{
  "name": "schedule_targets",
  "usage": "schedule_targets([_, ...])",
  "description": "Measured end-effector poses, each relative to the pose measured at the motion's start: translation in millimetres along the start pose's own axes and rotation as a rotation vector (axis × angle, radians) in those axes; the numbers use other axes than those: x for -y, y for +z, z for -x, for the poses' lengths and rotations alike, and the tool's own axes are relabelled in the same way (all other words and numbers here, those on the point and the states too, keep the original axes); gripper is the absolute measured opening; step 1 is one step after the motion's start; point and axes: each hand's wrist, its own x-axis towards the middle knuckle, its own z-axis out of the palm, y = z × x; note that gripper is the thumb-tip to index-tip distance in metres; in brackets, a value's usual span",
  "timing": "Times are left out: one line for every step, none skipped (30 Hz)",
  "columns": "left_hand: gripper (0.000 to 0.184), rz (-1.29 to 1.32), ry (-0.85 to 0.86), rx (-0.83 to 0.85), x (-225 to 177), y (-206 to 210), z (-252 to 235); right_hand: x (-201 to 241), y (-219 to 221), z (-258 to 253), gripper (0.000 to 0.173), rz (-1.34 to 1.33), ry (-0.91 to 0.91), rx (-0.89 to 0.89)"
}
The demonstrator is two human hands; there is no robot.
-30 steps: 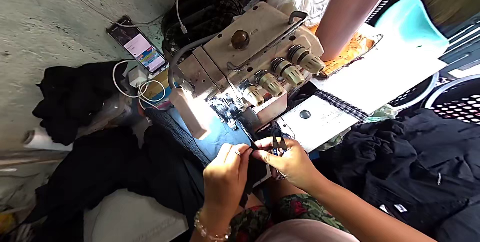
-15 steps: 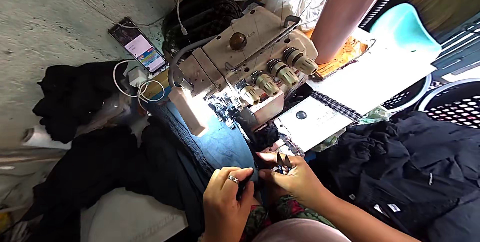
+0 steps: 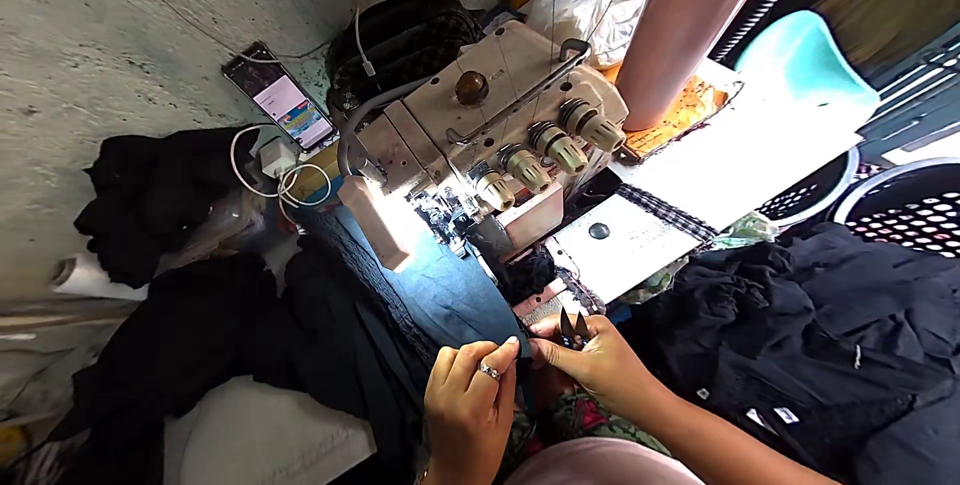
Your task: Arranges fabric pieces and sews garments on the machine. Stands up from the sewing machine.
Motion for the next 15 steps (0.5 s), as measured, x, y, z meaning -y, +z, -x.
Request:
schedule_targets([0.013, -0.013, 0.003, 0.001, 0, 1, 1, 1, 0, 1, 0.007, -0.006, 0.014, 0.009])
schedule_targets([0.013, -0.027, 0.007, 0.0, 0, 2, 1, 1, -1, 2, 0.008, -0.008, 0.021, 0.019])
schedule_targets([0.013, -0.043, 0.013, -0.003, 0, 2, 2, 2, -1, 2, 0.009, -0.01, 0.023, 0.029])
schedule_targets([0.013, -0.063, 0.023, -0.008, 0, 3, 3, 3, -2, 2, 0.009, -0.008, 0.024, 0.042])
schedule_targets([0.012, -0.084, 0.039, -0.019, 0, 4, 4, 4, -2, 1, 0.009, -0.004, 0.029, 0.057])
schedule_targets([0.012, -0.1, 0.054, -0.029, -1, 6, 5, 5, -1, -1, 0.008, -0.002, 0.031, 0.058])
schedule_targets([0.011, -0.111, 0.067, -0.037, -1, 7, 6, 5, 1, -3, 0.008, 0.001, 0.038, 0.042])
schedule_targets([0.01, -0.109, 0.076, -0.034, -4, 7, 9, 6, 3, -5, 0.008, 0.013, 0.045, 0.022])
schedule_targets([0.01, -0.084, 0.075, -0.011, -7, 8, 13, 6, 4, -7, 0.007, 0.025, 0.046, 0.009])
schedule_targets([0.009, -0.018, 0.053, 0.037, -13, 10, 20, 5, 4, -8, 0.006, 0.035, 0.041, 0.004])
schedule_targets([0.01, 0.092, -0.005, 0.119, -19, 12, 28, 5, 3, -8, 0.006, 0.046, 0.03, 0.006])
schedule_targets([0.015, 0.252, -0.129, 0.252, -27, 13, 36, 5, 3, -8, 0.006, 0.057, 0.016, 0.006])
schedule_targets([0.027, 0.481, -0.322, 0.414, -32, 11, 39, 6, 3, -8, 0.006, 0.07, -0.002, 0.005])
schedule_targets([0.042, 0.771, -0.551, 0.532, -31, 11, 40, 6, 3, -7, 0.006, 0.092, -0.033, 0.006])
schedule_targets([0.055, 1.061, -0.755, 0.565, -26, 13, 38, 5, 3, -7, 0.007, 0.116, -0.078, 0.005])
